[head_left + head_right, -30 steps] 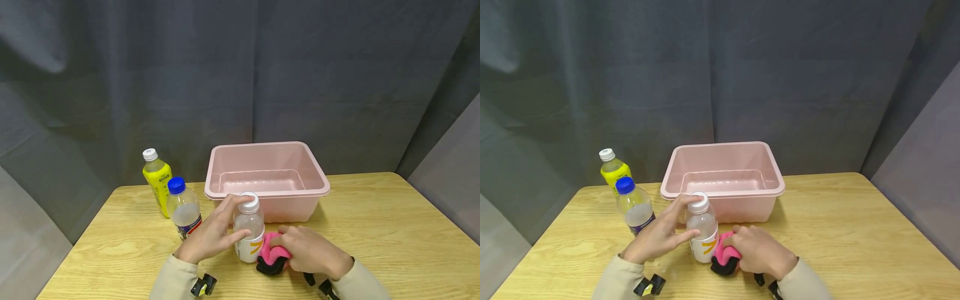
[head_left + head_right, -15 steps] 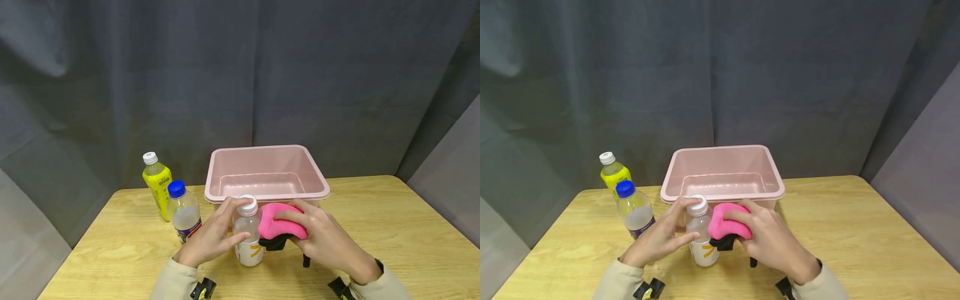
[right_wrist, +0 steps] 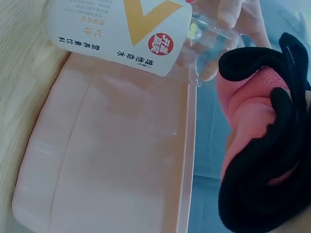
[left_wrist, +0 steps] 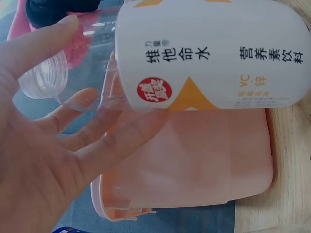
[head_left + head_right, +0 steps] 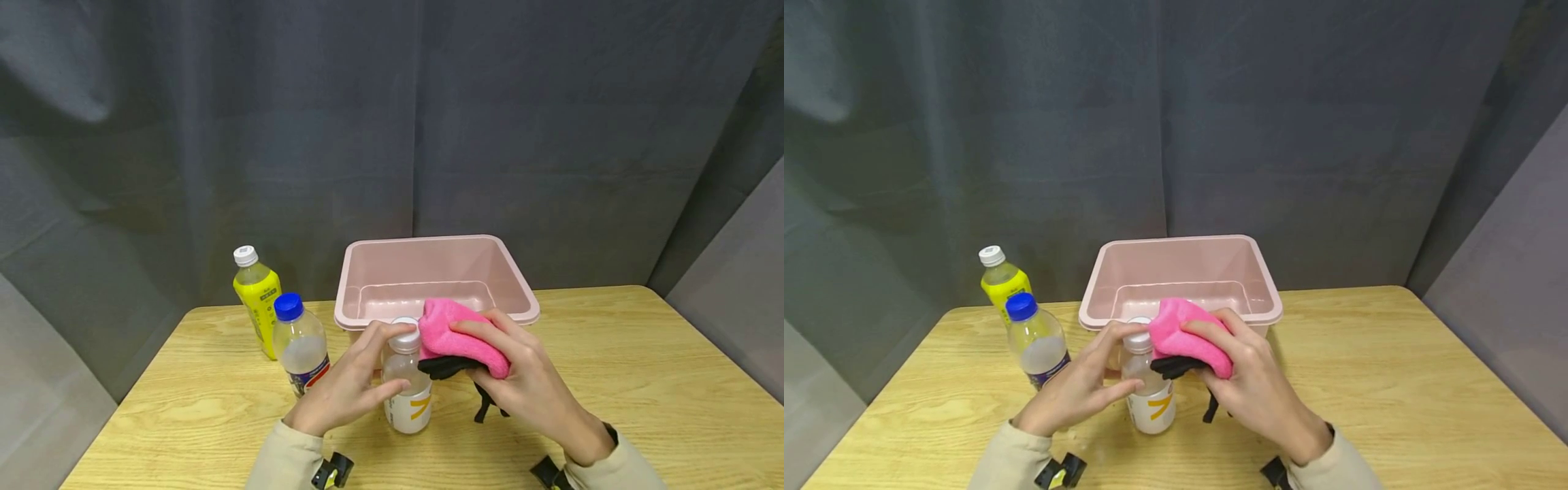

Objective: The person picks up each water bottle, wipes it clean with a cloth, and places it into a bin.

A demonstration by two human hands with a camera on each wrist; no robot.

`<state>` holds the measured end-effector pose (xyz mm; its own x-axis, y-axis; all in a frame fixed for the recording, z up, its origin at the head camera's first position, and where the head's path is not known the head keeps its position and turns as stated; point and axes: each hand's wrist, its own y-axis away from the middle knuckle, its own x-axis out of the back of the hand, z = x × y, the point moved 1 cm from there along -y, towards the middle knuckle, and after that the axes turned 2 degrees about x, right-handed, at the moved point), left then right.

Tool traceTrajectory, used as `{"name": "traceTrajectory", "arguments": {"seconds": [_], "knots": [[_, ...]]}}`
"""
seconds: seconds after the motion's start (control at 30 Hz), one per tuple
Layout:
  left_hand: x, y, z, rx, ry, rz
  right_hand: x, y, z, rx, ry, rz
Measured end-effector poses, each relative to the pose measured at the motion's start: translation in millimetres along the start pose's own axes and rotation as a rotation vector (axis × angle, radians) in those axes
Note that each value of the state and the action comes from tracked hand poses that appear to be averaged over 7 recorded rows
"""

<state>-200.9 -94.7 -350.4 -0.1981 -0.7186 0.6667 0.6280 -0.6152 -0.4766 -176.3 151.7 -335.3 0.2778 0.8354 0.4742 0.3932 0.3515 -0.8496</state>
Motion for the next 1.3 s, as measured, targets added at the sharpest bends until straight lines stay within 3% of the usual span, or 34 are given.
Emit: {"name": "traceTrajectory", "arguments": {"seconds": [0.2, 0.47, 0.6, 0.77, 0.87, 1.13, 1.3], "knots": [[-0.2, 0.8, -1.1, -0.003, 0.006, 0.002, 2, 2.2, 1, -0.013, 0.006, -0.095], [0.5, 0.2, 0.4, 0.009, 0.009, 0.004, 5, 6.9, 6, -0.04, 0.04, -0.323], [0.8, 0.3, 0.9, 0.021, 0.03, -0.002, -3, 17.2, 13, -0.089, 0.048, -0.471], [0.8, 0.2, 1.1, 0.032, 0.042, -0.012, -23, 35.4, 19, -0.201, 0.119, -0.736], [0.6, 0.0, 1.1, 0.026, 0.037, -0.014, -30, 43.5, 22, -0.237, 0.152, -0.826], [1.1, -0.4, 2.1, 0.027, 0.026, -0.012, -31, 44.7, 22, -0.266, 0.152, -0.848], [0.9, 0.1, 1.7, 0.031, 0.027, -0.013, -28, 40.8, 22, -0.225, 0.15, -0.801]]}}
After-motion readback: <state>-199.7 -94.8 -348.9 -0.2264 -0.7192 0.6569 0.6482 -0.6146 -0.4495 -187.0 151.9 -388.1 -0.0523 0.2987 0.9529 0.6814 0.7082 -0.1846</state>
